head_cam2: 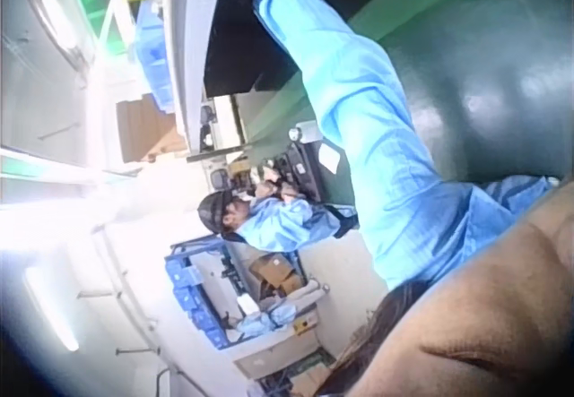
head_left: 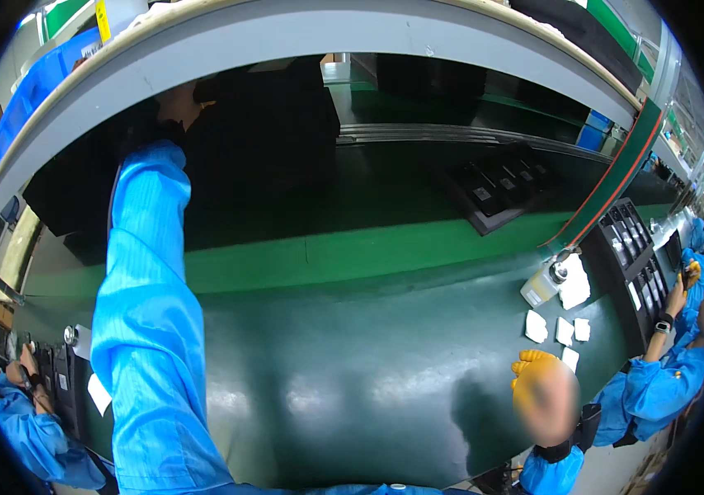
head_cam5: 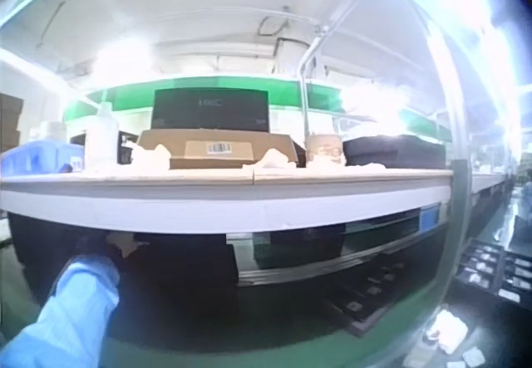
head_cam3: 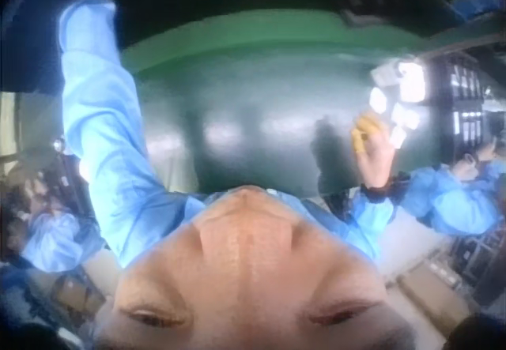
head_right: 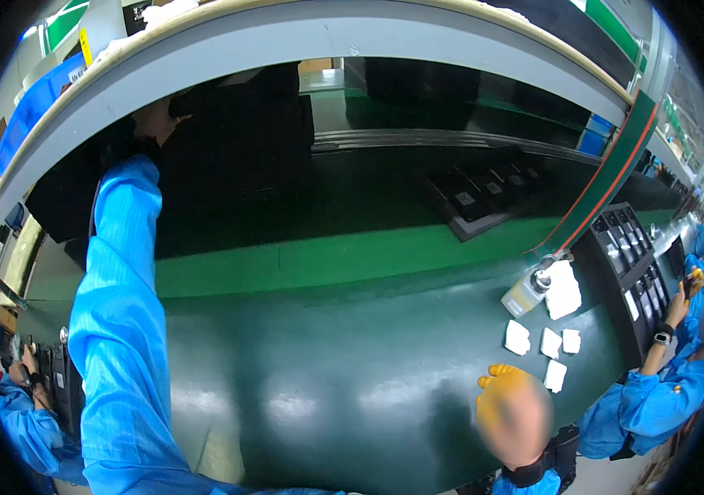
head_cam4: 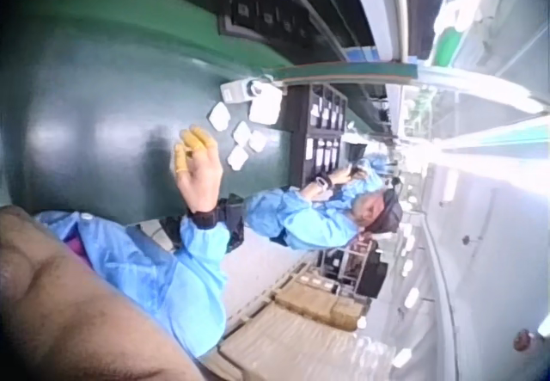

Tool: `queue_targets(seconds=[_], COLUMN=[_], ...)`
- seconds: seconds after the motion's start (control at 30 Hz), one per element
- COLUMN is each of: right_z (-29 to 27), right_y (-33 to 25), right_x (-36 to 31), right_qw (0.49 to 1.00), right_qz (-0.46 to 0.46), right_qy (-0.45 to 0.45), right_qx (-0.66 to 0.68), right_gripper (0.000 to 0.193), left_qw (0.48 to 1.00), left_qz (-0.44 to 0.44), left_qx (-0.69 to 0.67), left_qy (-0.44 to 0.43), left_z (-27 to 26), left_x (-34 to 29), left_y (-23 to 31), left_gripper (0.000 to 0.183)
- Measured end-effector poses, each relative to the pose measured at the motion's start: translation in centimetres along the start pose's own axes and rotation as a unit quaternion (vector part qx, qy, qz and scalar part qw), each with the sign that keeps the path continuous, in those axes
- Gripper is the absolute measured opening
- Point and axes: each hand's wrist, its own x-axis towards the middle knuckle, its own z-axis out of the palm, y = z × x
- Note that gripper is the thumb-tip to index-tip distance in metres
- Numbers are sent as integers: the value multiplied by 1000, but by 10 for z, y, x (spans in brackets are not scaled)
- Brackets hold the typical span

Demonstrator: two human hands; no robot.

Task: Cleaning the back and camera lenses of multiple smartphones in a foam tray using a cloth.

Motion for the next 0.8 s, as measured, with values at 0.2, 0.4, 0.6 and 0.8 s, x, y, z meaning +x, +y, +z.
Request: queue_targets(seconds=[0.2, 0.4, 0.6, 0.8], right_z=[-19, -25, -15, -7], right_y=[1, 11, -1, -10], right_x=[-18, -33, -37, -51], right_qw=[999, 993, 988, 979], right_qz=[-19, -42, -110, -154], right_qy=[40, 108, 87, 72], right_qx=[-14, 37, 69, 113], right_gripper=[24, 22, 23, 24], left_qw=[992, 938, 958, 949], left_qz=[88, 278, 252, 246], left_qx=[-95, -82, -130, -191], left_qy=[8, 188, 31, -54], left_z=[-72, -191, -269, -270], left_x=[-65, -199, -313, -370], left_y=[-5, -10, 28, 56], left_gripper=[62, 48, 47, 70])
